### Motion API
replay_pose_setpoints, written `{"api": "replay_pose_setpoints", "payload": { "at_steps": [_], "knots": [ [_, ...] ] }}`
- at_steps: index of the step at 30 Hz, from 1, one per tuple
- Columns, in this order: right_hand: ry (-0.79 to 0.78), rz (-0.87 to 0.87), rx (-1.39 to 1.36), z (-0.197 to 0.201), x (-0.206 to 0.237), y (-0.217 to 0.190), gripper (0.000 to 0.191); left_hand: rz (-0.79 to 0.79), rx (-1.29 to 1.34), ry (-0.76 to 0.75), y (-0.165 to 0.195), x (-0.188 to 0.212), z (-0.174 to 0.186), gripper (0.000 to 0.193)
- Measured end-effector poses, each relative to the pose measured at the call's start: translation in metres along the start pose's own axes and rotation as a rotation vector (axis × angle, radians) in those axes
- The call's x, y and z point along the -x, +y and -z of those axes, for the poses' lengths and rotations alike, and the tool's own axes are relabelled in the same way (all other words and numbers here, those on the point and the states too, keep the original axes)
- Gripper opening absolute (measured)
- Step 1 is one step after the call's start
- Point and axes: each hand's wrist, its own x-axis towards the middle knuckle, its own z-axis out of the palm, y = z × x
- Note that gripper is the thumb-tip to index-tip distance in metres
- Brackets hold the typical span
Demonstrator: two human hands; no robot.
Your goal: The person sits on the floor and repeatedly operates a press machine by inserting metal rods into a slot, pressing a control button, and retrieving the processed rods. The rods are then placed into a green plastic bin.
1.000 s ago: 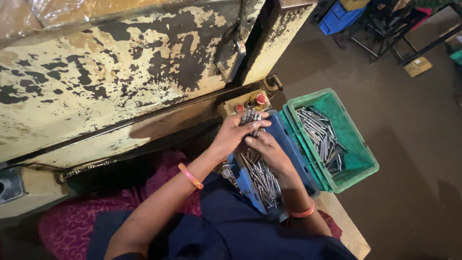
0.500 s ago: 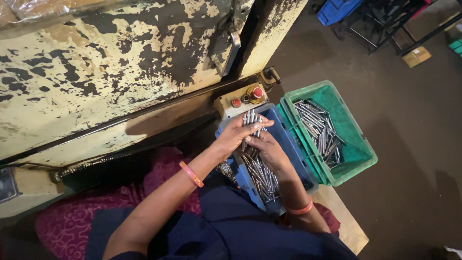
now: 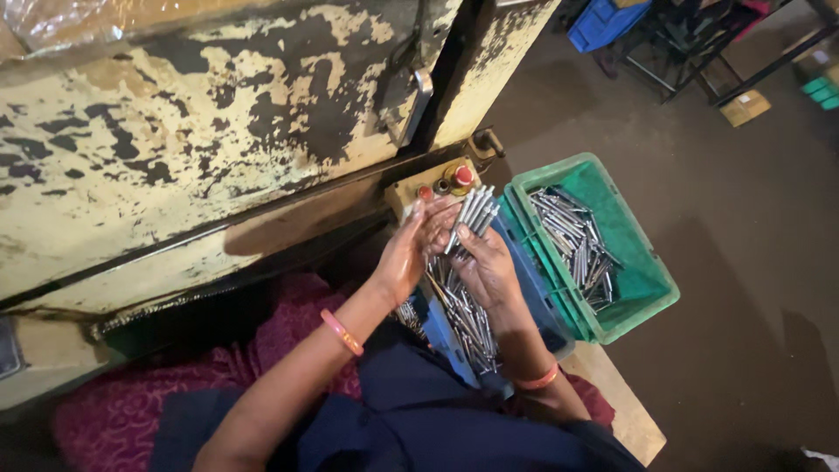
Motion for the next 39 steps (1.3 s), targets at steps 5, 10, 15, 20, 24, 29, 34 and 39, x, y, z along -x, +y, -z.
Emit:
{"api": "replay_pose_setpoints", "payload": {
  "at_steps": [5, 10, 15, 20, 24, 29, 34, 39],
  "knots": [
    [0.035, 0.097, -0.066, -0.011, -0.007, 0.0, 0.026, 0.007, 0.116, 0.131, -0.014, 0.005, -0.005, 0.057],
    [0.079, 0.184, -0.042, -0.014, -0.003, 0.01, 0.033, -0.049, 0.257, 0.168, -0.021, 0.0, -0.008, 0.062],
    [0.092, 0.258, 0.172, -0.027, 0.003, 0.033, 0.034, -0.143, 0.407, 0.221, -0.028, -0.007, -0.01, 0.066],
    [0.069, 0.305, 0.207, -0.032, 0.003, 0.042, 0.036, -0.183, 0.43, 0.219, -0.029, -0.008, -0.004, 0.072],
    [0.096, 0.296, 0.118, -0.032, 0.002, 0.04, 0.038, -0.125, 0.431, 0.2, -0.029, -0.008, 0.0, 0.073],
    [0.036, 0.278, -0.03, -0.036, 0.001, 0.038, 0.042, -0.127, 0.52, 0.076, -0.028, -0.011, 0.007, 0.068],
    [-0.038, 0.233, -0.059, -0.044, -0.002, 0.033, 0.057, -0.088, 0.549, 0.1, -0.025, -0.008, 0.01, 0.063],
    [-0.035, 0.215, -0.047, -0.049, -0.005, 0.029, 0.062, -0.103, 0.522, 0.078, -0.016, -0.004, 0.003, 0.062]
  ]
}}
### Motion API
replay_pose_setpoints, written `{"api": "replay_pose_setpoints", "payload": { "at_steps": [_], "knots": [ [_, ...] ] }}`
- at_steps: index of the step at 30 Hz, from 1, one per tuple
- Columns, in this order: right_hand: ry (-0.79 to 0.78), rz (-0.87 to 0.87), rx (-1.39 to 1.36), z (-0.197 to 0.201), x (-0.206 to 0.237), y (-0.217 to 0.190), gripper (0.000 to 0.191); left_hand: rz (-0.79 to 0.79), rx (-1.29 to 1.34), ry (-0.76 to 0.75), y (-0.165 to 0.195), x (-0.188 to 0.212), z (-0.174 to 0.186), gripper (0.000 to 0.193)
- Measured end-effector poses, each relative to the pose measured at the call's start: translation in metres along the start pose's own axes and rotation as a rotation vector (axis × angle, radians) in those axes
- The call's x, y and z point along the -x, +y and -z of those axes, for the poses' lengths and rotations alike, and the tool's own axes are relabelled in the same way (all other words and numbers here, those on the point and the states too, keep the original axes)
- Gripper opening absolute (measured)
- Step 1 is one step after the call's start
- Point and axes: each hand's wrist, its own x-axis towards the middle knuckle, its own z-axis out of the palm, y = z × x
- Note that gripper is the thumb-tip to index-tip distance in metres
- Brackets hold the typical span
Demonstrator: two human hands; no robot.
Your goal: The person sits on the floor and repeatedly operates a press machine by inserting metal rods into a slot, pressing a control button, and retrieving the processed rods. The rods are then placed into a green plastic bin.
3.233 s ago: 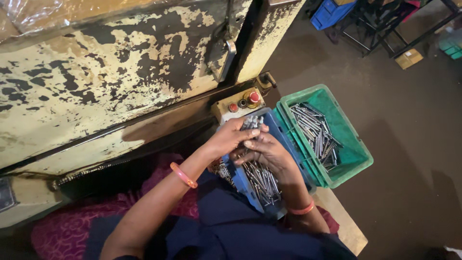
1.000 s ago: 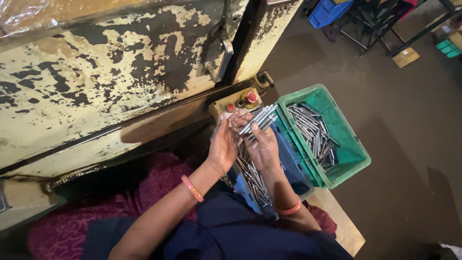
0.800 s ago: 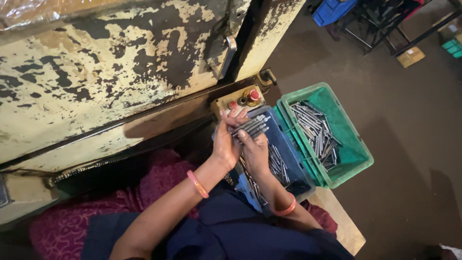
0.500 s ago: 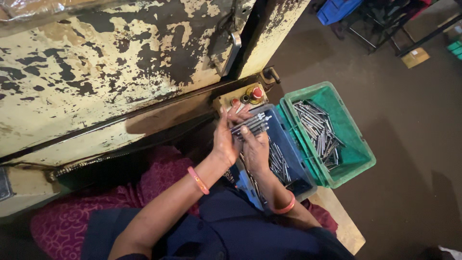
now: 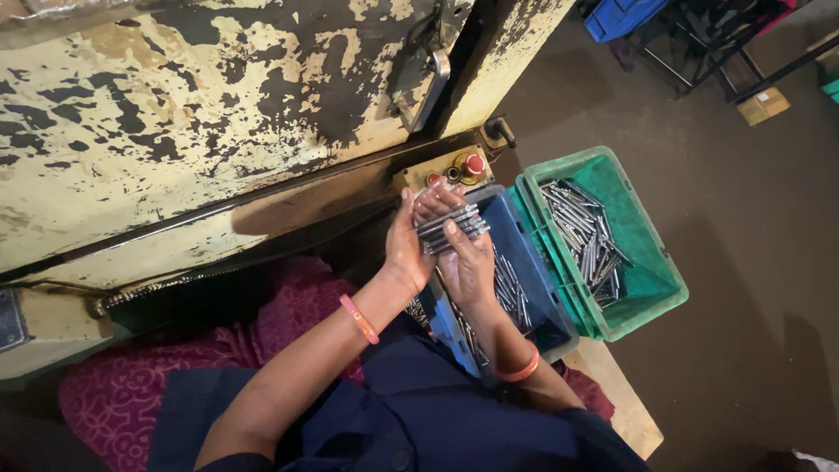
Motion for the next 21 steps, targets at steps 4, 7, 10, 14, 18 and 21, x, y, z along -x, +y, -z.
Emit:
{"api": "replay_pose_setpoints", "payload": {
  "at_steps": [4, 7, 10, 14, 18, 21],
  "knots": [
    [0.019, -0.001, -0.024, 0.001, -0.002, 0.001, 0.06, 0.011, -0.029, 0.03, 0.004, 0.005, -0.01, 0.061],
    [0.009, -0.025, -0.076, 0.003, -0.003, 0.002, 0.059, -0.011, -0.09, 0.041, 0.005, 0.009, -0.014, 0.063],
    [-0.008, -0.061, -0.132, 0.006, -0.005, 0.001, 0.062, -0.046, -0.134, 0.011, 0.006, 0.01, -0.018, 0.065],
    [0.001, -0.08, -0.14, 0.008, -0.007, -0.002, 0.06, -0.036, -0.118, 0.009, 0.008, 0.011, -0.023, 0.066],
    [-0.009, -0.109, -0.153, 0.008, -0.008, -0.005, 0.063, -0.051, -0.123, 0.001, 0.009, 0.012, -0.025, 0.064],
    [-0.001, -0.118, -0.126, 0.007, -0.009, -0.006, 0.067, -0.072, -0.114, -0.01, 0.008, 0.013, -0.022, 0.061]
  ]
}}
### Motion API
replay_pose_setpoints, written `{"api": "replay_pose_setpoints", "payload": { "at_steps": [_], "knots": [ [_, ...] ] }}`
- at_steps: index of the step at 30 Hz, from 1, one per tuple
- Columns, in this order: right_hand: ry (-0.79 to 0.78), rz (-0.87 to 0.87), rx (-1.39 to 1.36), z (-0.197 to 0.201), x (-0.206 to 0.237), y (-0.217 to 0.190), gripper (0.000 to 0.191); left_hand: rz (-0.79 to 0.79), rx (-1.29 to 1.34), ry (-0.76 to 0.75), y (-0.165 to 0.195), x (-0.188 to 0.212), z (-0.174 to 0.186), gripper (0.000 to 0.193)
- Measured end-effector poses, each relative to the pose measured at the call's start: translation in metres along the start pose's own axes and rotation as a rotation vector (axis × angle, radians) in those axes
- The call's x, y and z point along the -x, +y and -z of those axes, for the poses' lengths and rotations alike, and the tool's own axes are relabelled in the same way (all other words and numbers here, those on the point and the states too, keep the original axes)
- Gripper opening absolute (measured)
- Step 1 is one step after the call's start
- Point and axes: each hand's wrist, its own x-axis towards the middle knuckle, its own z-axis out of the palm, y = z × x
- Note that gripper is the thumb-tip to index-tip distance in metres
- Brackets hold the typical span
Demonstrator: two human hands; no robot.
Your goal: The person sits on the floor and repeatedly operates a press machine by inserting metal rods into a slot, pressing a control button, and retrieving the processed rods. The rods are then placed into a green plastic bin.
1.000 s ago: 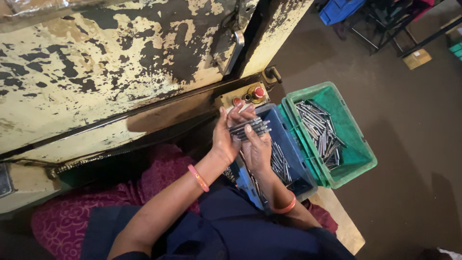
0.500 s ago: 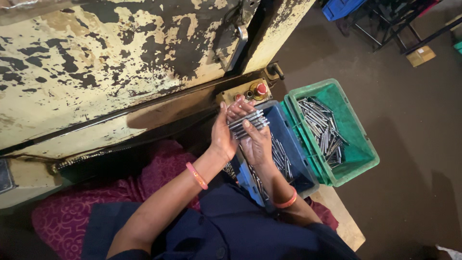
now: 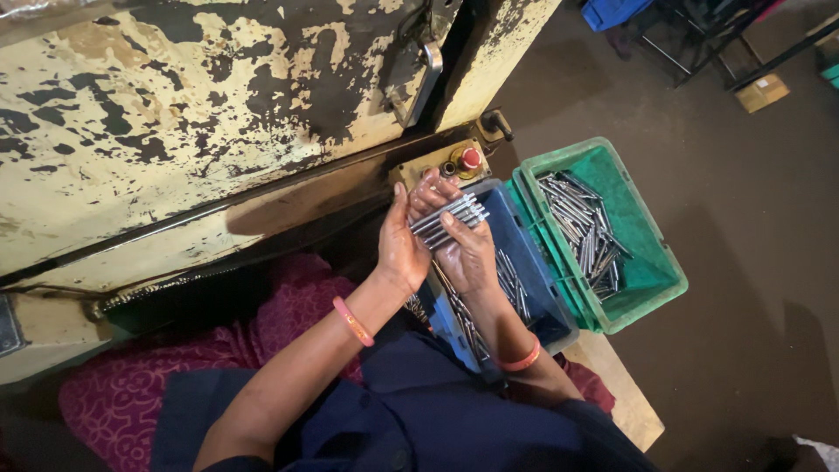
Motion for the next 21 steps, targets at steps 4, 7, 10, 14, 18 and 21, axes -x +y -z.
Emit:
{"api": "replay_pose_setpoints", "payload": {
  "at_steps": [4, 7, 10, 14, 18, 21],
  "knots": [
    [0.034, 0.029, 0.013, 0.0001, 0.0002, -0.0003, 0.067, -0.017, 0.039, 0.051, -0.0064, -0.003, 0.0053, 0.055],
    [0.032, 0.049, 0.064, 0.0007, 0.0009, 0.0002, 0.066, -0.016, 0.058, 0.042, -0.0085, -0.0044, 0.0095, 0.053],
    [0.029, 0.061, 0.051, 0.001, 0.0014, 0.0018, 0.064, -0.025, 0.076, 0.011, -0.0089, -0.0039, 0.0107, 0.051],
    [0.012, 0.064, 0.013, 0.0018, 0.0022, 0.0026, 0.057, -0.023, 0.014, 0.052, -0.0068, -0.0023, 0.0077, 0.053],
    [0.009, 0.067, 0.017, 0.0029, 0.0037, 0.0031, 0.051, 0.001, -0.021, 0.046, -0.005, -0.0017, 0.0027, 0.059],
    [0.0, 0.056, 0.02, 0.0039, 0.004, 0.0035, 0.051, 0.024, -0.036, 0.047, -0.0023, -0.0005, 0.0014, 0.066]
  ]
}}
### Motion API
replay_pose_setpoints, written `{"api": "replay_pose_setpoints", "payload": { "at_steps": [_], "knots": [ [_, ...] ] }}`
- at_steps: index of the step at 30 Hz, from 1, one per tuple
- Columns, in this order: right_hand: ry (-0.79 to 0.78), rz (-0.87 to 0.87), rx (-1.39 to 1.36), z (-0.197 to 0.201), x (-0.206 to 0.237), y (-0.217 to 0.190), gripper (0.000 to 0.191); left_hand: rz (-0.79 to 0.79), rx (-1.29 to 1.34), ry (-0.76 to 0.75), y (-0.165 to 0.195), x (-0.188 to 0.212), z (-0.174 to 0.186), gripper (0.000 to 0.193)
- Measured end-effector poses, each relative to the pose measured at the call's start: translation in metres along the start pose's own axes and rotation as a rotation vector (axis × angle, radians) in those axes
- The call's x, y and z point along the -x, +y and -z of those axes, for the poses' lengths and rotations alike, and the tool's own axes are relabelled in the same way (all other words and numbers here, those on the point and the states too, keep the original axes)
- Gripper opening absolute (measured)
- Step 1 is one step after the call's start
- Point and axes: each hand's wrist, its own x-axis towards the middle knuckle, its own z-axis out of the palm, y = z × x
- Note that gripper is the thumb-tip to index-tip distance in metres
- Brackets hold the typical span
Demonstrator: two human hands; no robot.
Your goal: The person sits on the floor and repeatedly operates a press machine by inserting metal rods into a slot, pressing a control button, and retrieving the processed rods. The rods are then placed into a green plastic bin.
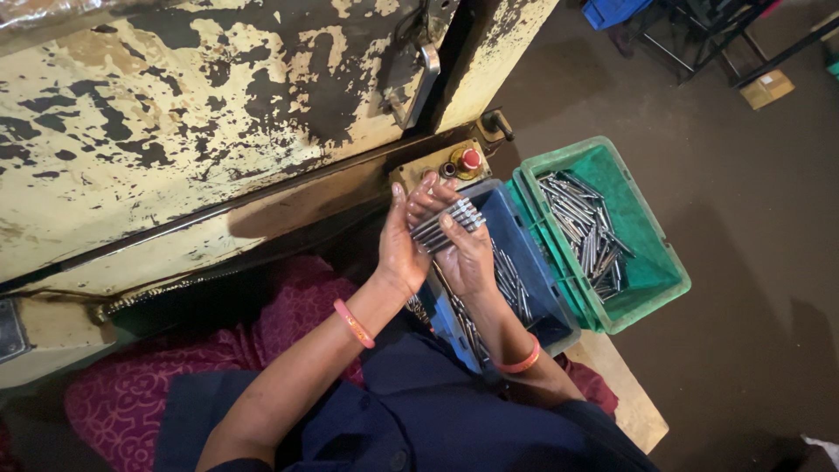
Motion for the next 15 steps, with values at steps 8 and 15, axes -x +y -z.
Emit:
{"api": "replay_pose_setpoints", "payload": {
  "at_steps": [8, 15],
  "knots": [
    [0.011, -0.005, -0.005, 0.0006, 0.0018, 0.0019, 0.051, 0.01, 0.017, -0.056, 0.0025, 0.0025, -0.003, 0.07],
    [-0.006, -0.013, -0.02, 0.004, 0.0004, 0.0028, 0.048, 0.031, 0.035, -0.037, 0.0047, 0.0026, -0.0023, 0.075]
  ]
}}
